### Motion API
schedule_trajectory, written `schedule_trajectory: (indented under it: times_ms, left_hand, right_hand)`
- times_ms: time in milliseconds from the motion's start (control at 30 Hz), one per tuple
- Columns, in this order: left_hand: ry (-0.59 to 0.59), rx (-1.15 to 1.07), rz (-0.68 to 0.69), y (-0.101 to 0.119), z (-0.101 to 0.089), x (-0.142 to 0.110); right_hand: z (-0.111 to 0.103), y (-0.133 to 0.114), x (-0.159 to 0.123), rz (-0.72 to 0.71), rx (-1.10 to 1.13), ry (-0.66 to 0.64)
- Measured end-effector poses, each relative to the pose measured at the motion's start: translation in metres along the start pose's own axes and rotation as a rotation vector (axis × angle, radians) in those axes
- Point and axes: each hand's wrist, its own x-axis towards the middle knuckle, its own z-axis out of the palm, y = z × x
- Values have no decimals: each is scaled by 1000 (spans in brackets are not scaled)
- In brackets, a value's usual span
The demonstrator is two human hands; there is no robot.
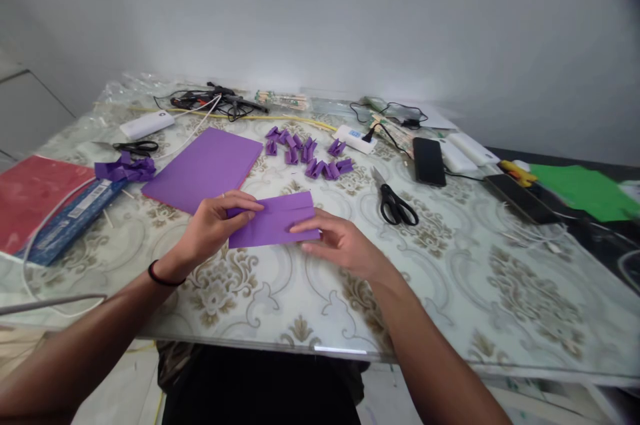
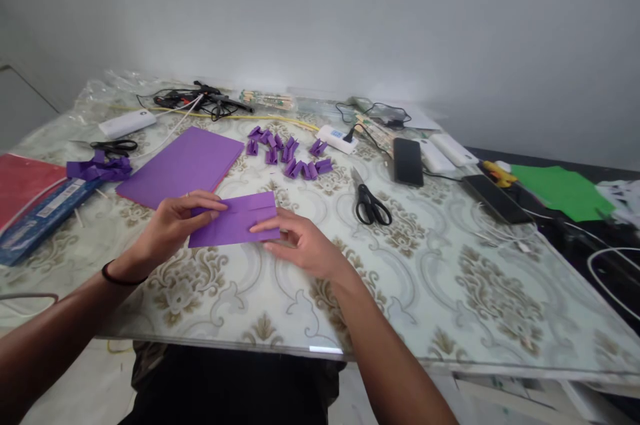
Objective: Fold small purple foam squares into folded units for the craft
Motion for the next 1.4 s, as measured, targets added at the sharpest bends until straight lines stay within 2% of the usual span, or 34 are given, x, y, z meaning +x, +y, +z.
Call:
schedule_trajectory:
  times_ms: [200,400,700,967,1233,1400]
  left_hand:
    - [-85,-42,-33,5,4,-2]
    - [-91,-116,-60,6,3,-3]
    - [-148,48,47,7,2,-4]
    - [-223,164,179,13,2,-7]
    - [-332,232,219,15,2,-9]
    - [-341,212,203,16,4,-9]
  right_hand:
    - [5,2,1,-59,-142,124]
    - [3,-5,-1,-148,-339,44]
    - [7,-3,1,-141,-251,169]
    - [3,-4,2,-153,-246,171]
    - [9,-4,2,-105,-184,172]
    - [10,-4,2,-86,-174,217]
